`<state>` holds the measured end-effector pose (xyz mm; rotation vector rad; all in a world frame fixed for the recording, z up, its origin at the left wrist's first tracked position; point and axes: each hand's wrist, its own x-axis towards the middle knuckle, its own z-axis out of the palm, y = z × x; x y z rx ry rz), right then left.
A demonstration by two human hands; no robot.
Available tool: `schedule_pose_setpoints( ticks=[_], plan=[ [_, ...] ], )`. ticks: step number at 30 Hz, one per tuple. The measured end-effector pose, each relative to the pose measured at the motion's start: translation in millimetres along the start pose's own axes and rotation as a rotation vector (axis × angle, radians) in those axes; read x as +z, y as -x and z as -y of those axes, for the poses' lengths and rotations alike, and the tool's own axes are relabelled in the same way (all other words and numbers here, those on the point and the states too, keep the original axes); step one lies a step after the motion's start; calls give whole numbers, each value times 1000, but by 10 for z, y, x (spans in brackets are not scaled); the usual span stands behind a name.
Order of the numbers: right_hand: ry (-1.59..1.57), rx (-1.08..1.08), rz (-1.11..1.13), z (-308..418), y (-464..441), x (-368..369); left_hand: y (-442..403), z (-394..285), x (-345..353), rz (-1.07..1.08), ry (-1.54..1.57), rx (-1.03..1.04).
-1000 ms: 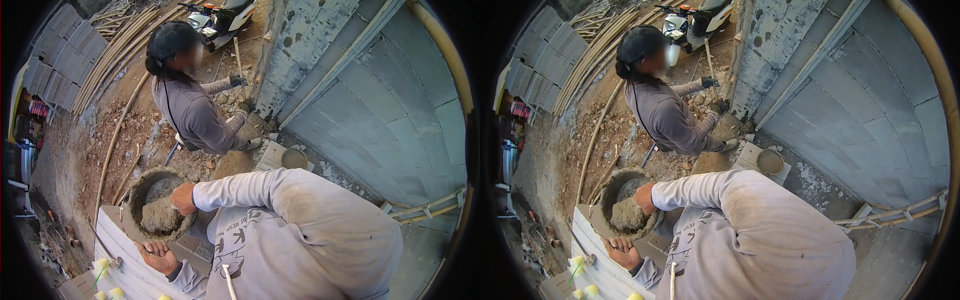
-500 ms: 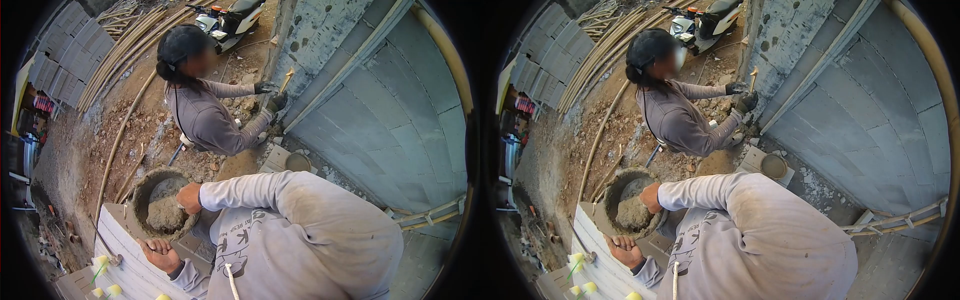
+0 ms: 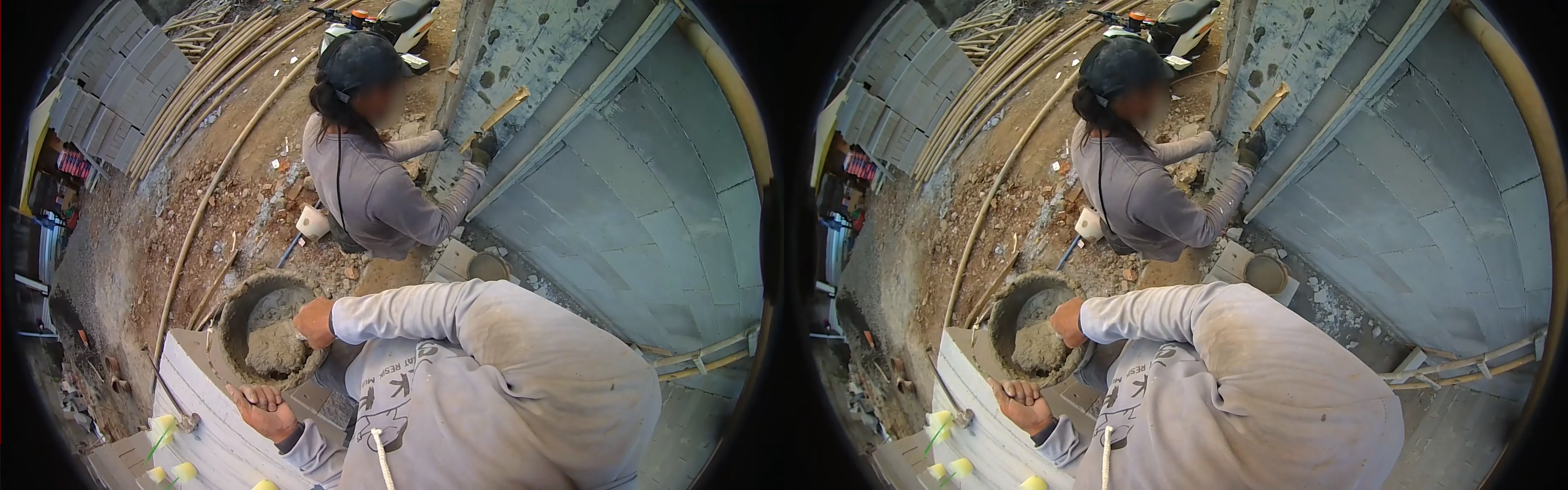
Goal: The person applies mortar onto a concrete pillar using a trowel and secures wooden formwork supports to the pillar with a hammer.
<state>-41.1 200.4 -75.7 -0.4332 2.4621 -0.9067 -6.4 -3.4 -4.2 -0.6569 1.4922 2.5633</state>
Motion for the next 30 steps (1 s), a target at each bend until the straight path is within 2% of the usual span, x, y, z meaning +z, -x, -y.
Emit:
schedule_pose_setpoints(
  ticks=[30],
  plan=[
    [39, 48, 57, 47, 6, -46, -8, 4, -3, -2, -16, 10]
  ],
)
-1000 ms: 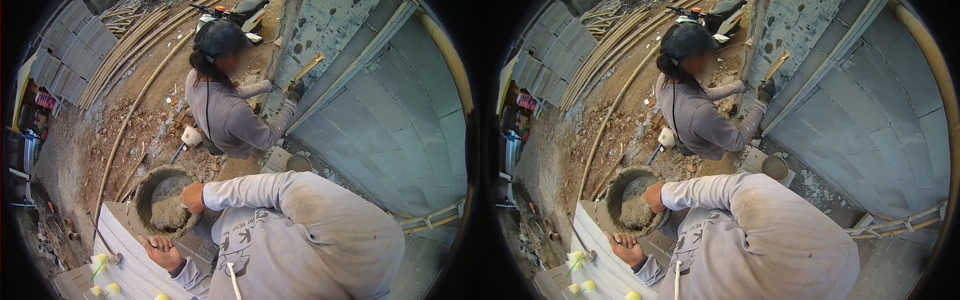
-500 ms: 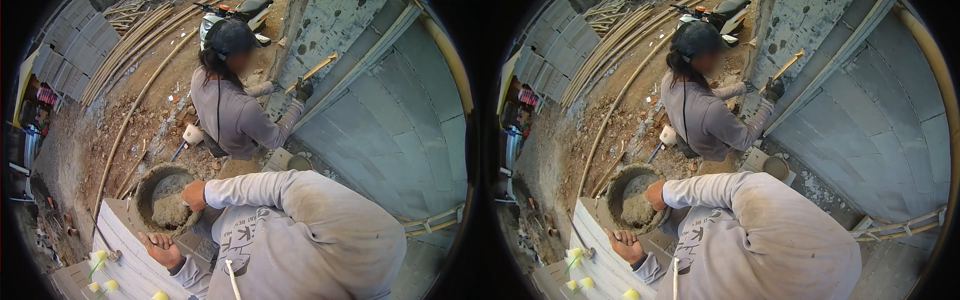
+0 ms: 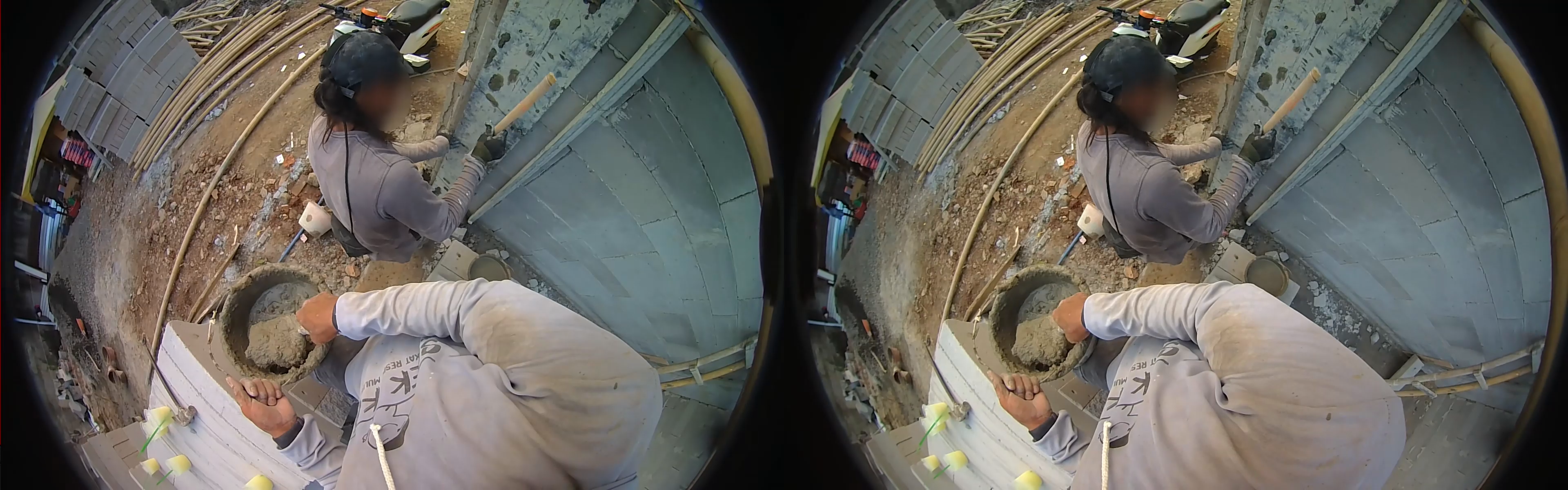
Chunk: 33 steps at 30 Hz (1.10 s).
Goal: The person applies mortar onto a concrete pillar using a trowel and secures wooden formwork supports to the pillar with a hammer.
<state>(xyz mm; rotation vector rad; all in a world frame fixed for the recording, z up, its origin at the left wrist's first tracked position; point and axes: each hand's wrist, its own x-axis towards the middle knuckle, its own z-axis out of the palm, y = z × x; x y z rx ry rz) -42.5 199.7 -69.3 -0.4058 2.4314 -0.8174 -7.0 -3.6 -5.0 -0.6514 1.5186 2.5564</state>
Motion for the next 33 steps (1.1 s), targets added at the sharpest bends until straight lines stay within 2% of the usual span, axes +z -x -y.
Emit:
schedule_pose_setpoints(
  ticks=[11, 17, 33],
  plan=[
    [4, -10, 19, -26, -5, 3, 9, 2, 1, -20, 20, 13],
    [-19, -56, -72, -80, -54, 117, -9, 5, -40, 8, 23, -1],
    [-31, -44, -48, -82, -73, 100, -15, 12, -10, 15, 37, 19]
  ],
)
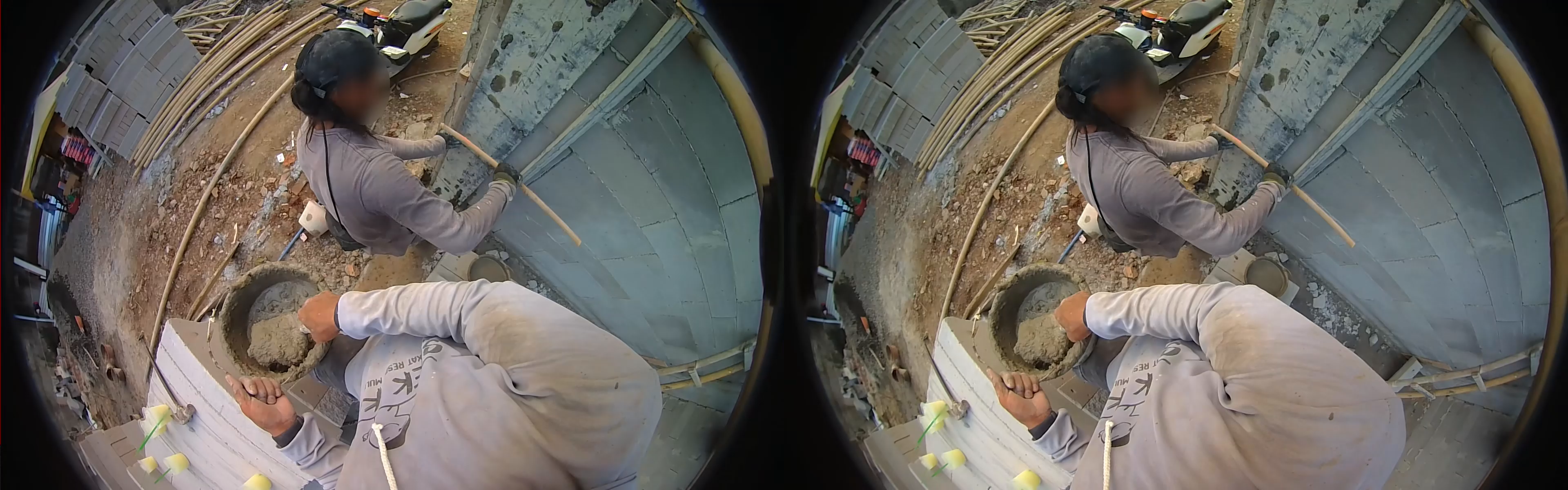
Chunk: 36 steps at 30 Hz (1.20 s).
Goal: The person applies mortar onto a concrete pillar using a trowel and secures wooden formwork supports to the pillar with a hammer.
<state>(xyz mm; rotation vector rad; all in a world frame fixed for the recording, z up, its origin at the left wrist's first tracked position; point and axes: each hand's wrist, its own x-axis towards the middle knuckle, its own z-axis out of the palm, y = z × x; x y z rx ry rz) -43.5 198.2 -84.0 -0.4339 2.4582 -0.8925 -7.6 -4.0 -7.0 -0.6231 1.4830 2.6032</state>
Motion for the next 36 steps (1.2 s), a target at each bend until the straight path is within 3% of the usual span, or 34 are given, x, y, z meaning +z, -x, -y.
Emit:
schedule_pose_setpoints(
  ticks=[36],
  plan=[
    [-18, 71, 72, 11, -26, -177, -84, -41, 34, -41, -29, -29]
  ],
)
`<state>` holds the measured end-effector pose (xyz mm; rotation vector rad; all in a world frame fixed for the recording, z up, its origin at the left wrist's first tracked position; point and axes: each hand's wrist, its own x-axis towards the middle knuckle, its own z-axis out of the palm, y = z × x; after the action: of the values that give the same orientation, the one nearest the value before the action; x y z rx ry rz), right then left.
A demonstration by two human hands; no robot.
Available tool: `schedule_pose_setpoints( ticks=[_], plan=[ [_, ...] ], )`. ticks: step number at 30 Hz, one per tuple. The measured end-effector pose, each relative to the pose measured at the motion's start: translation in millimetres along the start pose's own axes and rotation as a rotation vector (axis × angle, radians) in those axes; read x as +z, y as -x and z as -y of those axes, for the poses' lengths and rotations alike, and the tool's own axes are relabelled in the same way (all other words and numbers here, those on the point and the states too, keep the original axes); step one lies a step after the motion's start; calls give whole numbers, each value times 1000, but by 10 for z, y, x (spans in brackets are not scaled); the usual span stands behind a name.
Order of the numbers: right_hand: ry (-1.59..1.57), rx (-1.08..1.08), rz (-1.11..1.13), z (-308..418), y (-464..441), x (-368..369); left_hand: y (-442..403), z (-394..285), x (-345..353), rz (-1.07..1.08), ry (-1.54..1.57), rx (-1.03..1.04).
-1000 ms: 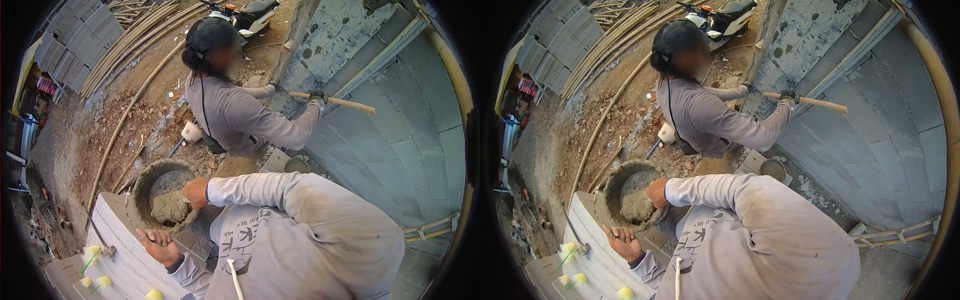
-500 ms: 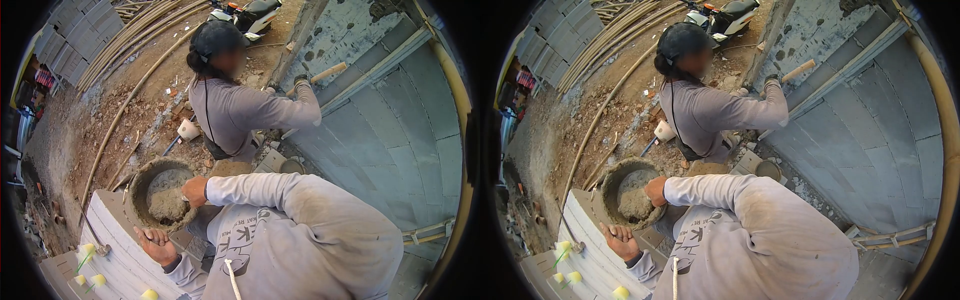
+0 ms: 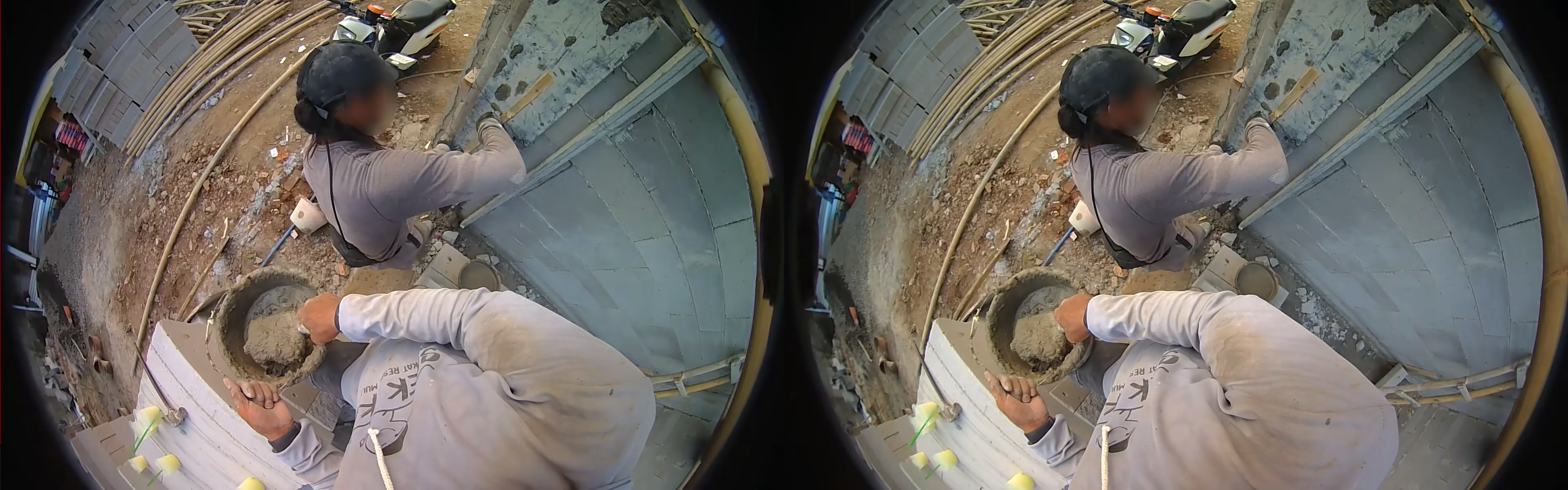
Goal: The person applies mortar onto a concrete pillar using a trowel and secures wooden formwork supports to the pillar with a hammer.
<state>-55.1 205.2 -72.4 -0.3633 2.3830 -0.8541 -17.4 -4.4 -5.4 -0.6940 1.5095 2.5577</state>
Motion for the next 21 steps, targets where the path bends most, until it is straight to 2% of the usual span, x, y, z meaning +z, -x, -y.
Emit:
schedule_pose_setpoints(
  ticks=[8, 11, 21],
  plan=[
    [-27, -57, -41, -107, -48, 80, 9, 5, -8, -39, -9, -21],
    [9, -9, 13, -46, -23, 31, 33, 3, 23, -51, -1, 1],
    [30, -39, -20, -4, -49, 59, 40, 3, -15, 3, 16, -7]
  ],
)
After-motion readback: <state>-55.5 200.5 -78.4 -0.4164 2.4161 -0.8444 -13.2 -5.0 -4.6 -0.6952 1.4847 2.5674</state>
